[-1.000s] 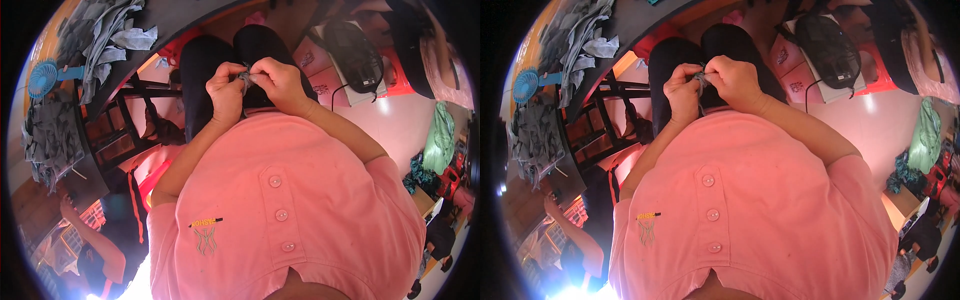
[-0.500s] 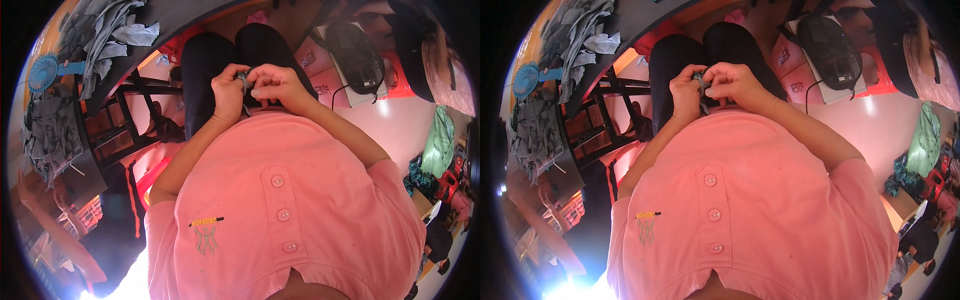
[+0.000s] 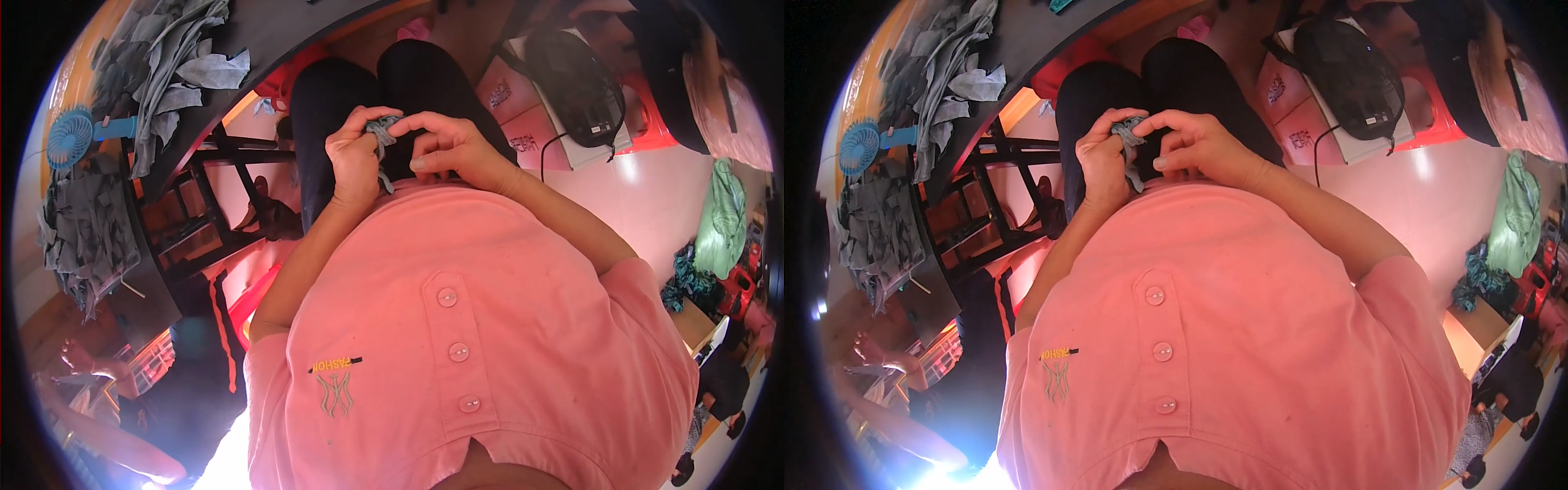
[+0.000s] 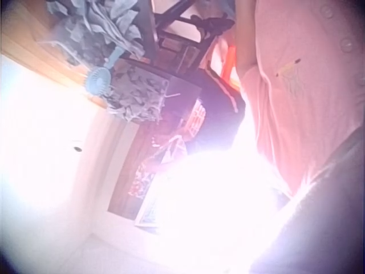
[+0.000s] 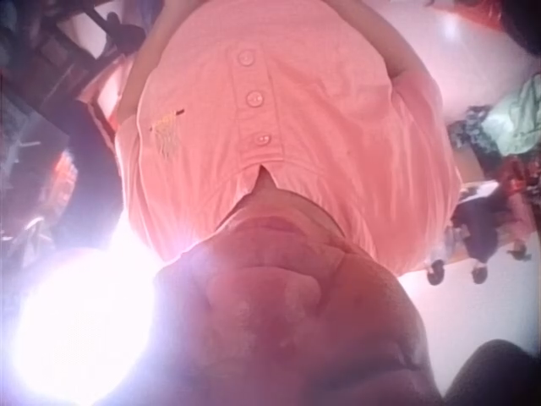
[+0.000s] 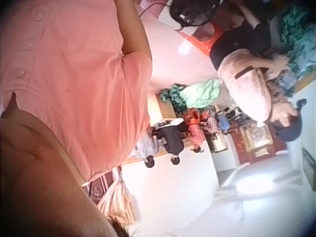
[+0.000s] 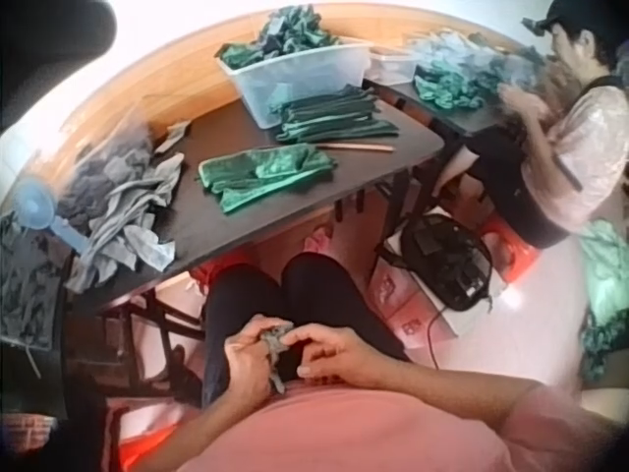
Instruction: The recorder is folding and organizing small strips of fabric in a workshop setting.
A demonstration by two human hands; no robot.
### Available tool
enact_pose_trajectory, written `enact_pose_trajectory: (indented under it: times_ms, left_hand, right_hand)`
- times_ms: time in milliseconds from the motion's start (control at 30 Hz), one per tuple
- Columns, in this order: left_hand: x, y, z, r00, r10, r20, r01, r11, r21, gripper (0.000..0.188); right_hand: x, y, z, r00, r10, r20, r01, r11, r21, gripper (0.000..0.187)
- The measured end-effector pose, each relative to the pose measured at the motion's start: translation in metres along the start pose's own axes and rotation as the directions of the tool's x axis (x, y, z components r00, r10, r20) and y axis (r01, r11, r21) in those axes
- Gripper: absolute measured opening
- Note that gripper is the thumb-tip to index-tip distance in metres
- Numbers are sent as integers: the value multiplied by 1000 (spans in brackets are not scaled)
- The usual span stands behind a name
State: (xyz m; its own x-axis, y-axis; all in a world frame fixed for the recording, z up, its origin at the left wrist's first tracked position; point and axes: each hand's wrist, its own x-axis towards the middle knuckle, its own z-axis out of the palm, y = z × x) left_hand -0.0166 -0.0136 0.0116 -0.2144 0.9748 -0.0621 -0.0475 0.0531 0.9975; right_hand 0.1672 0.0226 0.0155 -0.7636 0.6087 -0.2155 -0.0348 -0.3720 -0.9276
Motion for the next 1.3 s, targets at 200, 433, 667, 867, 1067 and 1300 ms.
enact_pose_trajectory:
  times_ms: [200, 433, 667, 867, 1067, 1300]
  left_hand:
    - [0, -8, -10, 999, 45, 10, -46, 993, 105, 30]
    - [-2, -7, -8, 999, 6, -39, -4, 998, 69, 30]
    - [-2, -3, -5, 995, -96, -43, 95, 995, -24, 29]
    - [-3, -4, -3, 995, -94, -45, 92, 995, -38, 29]
    - [-4, -6, -2, 998, -55, -14, 54, 997, -64, 28]
    - [-3, -7, -1, 997, -79, -14, 77, 987, -141, 26]
  right_hand:
    - [2, 6, 0, 994, -93, -54, 94, 996, 5, 39]
    - [4, 11, -2, 977, -155, -144, 163, 986, 43, 34]
    - [6, 13, -1, 974, -164, -158, 173, 984, 44, 34]
    - [5, 10, 0, 967, -174, -187, 186, 981, 47, 34]
    - [5, 12, -1, 970, -161, -181, 171, 984, 42, 34]
    - [6, 12, -2, 972, -171, -163, 178, 984, 28, 32]
